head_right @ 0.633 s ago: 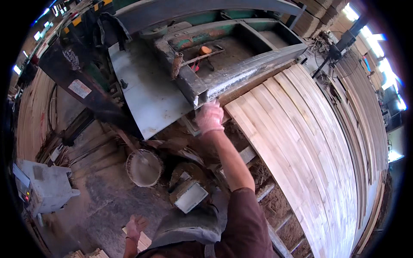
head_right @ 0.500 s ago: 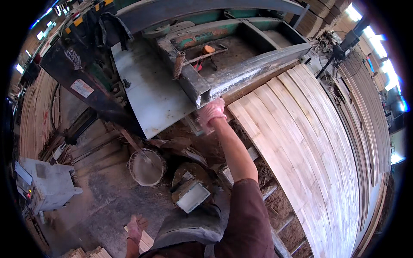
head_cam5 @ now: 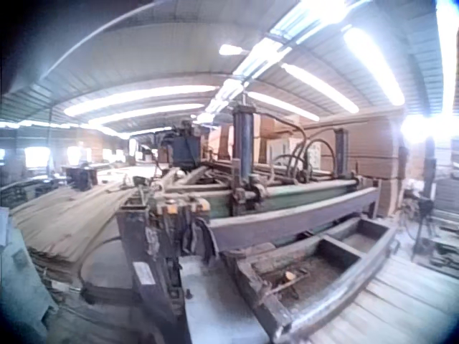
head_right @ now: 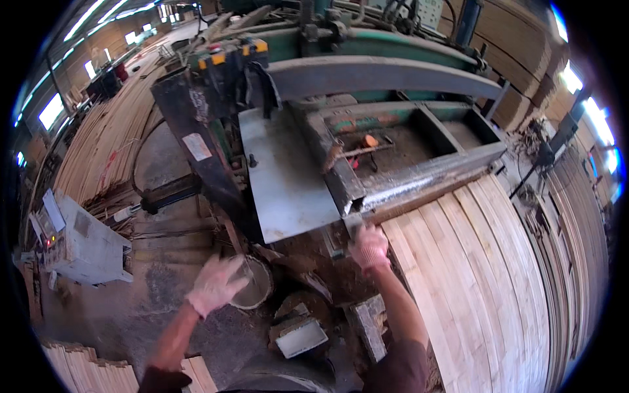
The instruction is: The person handles large wooden boards and thin planks in a workshop, moving them between stacks and a conveyor system. They also stir a white liquid in a bucket using a stick and place planks onto a metal rack.
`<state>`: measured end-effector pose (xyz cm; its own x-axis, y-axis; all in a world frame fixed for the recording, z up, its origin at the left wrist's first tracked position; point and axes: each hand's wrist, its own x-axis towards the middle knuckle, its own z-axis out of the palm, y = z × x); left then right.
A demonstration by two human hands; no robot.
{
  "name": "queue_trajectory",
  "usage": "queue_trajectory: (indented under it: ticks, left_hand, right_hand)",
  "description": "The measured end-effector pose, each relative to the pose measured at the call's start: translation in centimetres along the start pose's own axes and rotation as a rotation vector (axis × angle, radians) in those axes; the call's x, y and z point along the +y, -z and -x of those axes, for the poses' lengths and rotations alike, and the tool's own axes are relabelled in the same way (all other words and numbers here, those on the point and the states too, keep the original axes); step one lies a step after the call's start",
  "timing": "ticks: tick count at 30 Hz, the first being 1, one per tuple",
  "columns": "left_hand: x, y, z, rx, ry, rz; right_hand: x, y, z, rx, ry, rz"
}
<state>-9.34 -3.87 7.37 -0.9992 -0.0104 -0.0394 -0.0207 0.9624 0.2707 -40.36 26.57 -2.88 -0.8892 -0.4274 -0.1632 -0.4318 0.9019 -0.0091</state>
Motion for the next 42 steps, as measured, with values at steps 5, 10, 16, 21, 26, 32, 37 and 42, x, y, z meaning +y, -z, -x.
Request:
queue_trajectory:
  ticks: [5, 10, 16, 21, 26, 32, 37, 42]
  left_hand:
    - [0.5, 15.4, -16.3, 0.490, -0.234, -0.429]
    - [1.0, 25.5, -26.2, 0.702, -0.075, -0.559]
    - [0.7, 27.6, -31.9, 0.643, 0.064, -0.689]
    - [-2.5, 27.6, -32.3, 0.735, -0.007, -0.545]
    - [-0.5, 27.1, -30.4, 0.742, -0.075, -0.340]
    - [-0.9, 12.0, -8.0, 0.232, -0.495, -0.154]
    - [-9.2, -9.2, 22.3, -0.608, 0.523, 0.150]
    - [-12.9, -26.7, 61.5, -0.148, 1.514, 1.211]
  right_hand:
    - [1.5, -1.3, 6.0, 0.027, -0.036, 0.049]
    - [2.2, -0.6, 11.0, 0.230, -0.046, -0.172]
    - [10.6, -2.1, 26.3, 0.205, -0.680, -0.234]
    - [17.7, -6.7, 35.2, 0.293, -0.916, -0.128]
    - [18.4, -6.7, 32.1, 0.279, -0.799, -0.172]
    - [16.2, -6.7, 26.3, 0.301, -0.693, -0.177]
    - [12.0, -7.2, 22.0, 0.289, -0.578, -0.236]
    - [10.9, -6.4, 19.9, 0.130, -0.480, -0.120]
